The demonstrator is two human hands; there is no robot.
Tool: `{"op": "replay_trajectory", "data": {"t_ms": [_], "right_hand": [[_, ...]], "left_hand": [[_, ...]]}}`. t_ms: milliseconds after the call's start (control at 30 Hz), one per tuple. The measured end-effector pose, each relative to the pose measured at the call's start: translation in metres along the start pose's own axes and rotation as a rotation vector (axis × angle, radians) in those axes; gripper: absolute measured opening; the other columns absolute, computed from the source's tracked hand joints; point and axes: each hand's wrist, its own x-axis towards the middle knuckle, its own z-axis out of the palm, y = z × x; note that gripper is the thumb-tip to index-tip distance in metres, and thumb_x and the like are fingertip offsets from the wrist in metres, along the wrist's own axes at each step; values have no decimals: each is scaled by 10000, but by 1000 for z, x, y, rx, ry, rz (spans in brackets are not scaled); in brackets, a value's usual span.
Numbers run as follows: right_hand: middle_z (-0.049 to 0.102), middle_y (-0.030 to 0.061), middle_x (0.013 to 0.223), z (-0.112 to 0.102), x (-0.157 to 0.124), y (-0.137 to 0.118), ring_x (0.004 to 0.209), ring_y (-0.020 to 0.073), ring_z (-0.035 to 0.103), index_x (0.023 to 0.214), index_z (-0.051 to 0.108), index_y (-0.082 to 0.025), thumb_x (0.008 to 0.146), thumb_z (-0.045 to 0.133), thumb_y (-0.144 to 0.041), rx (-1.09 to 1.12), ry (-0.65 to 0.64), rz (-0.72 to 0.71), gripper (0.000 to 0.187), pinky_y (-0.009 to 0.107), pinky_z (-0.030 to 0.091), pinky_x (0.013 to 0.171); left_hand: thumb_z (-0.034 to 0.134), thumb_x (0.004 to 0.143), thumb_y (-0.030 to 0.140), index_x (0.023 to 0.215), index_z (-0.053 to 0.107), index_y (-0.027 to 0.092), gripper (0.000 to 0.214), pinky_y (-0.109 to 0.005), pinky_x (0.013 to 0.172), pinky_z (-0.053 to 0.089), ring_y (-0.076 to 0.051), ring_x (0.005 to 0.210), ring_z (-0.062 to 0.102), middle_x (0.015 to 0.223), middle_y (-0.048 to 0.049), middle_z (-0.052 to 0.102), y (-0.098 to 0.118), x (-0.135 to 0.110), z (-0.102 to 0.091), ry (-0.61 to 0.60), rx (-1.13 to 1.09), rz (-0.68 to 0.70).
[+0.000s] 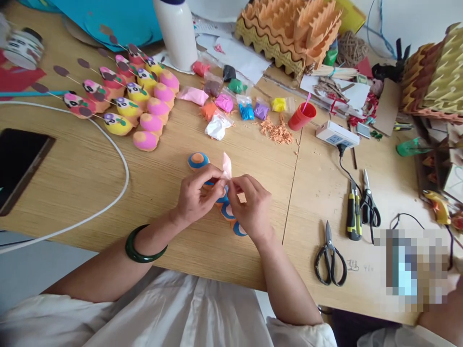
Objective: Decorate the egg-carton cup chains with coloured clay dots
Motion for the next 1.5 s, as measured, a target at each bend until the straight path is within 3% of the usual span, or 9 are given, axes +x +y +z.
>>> {"op": "replay_trajectory", "data": {"t_ms": [167,400,700,900,1033,1267,1367,1433,1500], "right_hand": [[761,-1,830,-2,-1,3,711,131,727,966,682,-234,1045,638,-120,2,22,-77,146,271,628,665],[701,-16,738,1,-4,-1,660,131,681,829,605,-239,1028,642,-135,-107,29,-27,228,269,537,600],[646,-44,668,5,2,12,574,109,610,756,562,-248,944,590,-111,-250,214,29,234,257,453,550],[741,-17,827,3,1,8,713,121,732,908,668,-239,1024,611,-216,62,37,187,132,241,599,614],[792,1,911,4,-2,6,762,126,745,979,724,-240,994,638,-201,59,9,142,95,247,649,668],[834,4,863,-1,0,11,654,118,750,949,751,-228,965,599,-183,-6,113,207,159,204,596,542],[803,-11,786,-4,1,8,612,115,730,932,752,-226,935,603,-183,76,99,233,155,192,542,499],[754,-28,708,-8,2,7,573,109,686,869,738,-223,904,616,-174,163,62,254,136,201,530,506],[686,-45,633,-13,5,9,513,96,614,781,702,-219,897,643,-201,308,24,289,131,206,502,484]], "left_hand": [[648,1088,338,917,608,212,216,-225,673,504,-106,680,616,793,25,686,4,-1,0,-8,-28,-17],[571,1035,221,836,569,219,199,-260,673,465,-128,668,596,723,16,660,-3,1,-2,-56,177,97],[584,1001,185,774,483,224,251,-261,639,401,-106,615,505,664,48,559,3,-1,3,-53,133,71],[585,992,171,779,486,223,240,-242,626,416,-103,617,519,670,54,560,-5,-2,2,10,71,26],[587,996,172,809,493,230,217,-263,663,436,-124,654,559,700,44,585,-7,-3,4,12,110,125],[577,993,121,841,493,240,211,-313,671,437,-161,677,576,696,37,621,4,2,0,-1,331,332],[677,1046,296,1059,626,215,97,-344,879,565,-204,928,713,973,-36,772,2,6,-2,55,273,333],[715,1035,478,1393,607,181,478,-471,1181,528,-292,1299,704,1327,-139,765,-4,8,-4,36,233,311],[713,1013,597,1615,476,186,767,-600,1363,346,-360,1524,580,1521,-177,685,-11,9,-5,-64,250,269]]}}
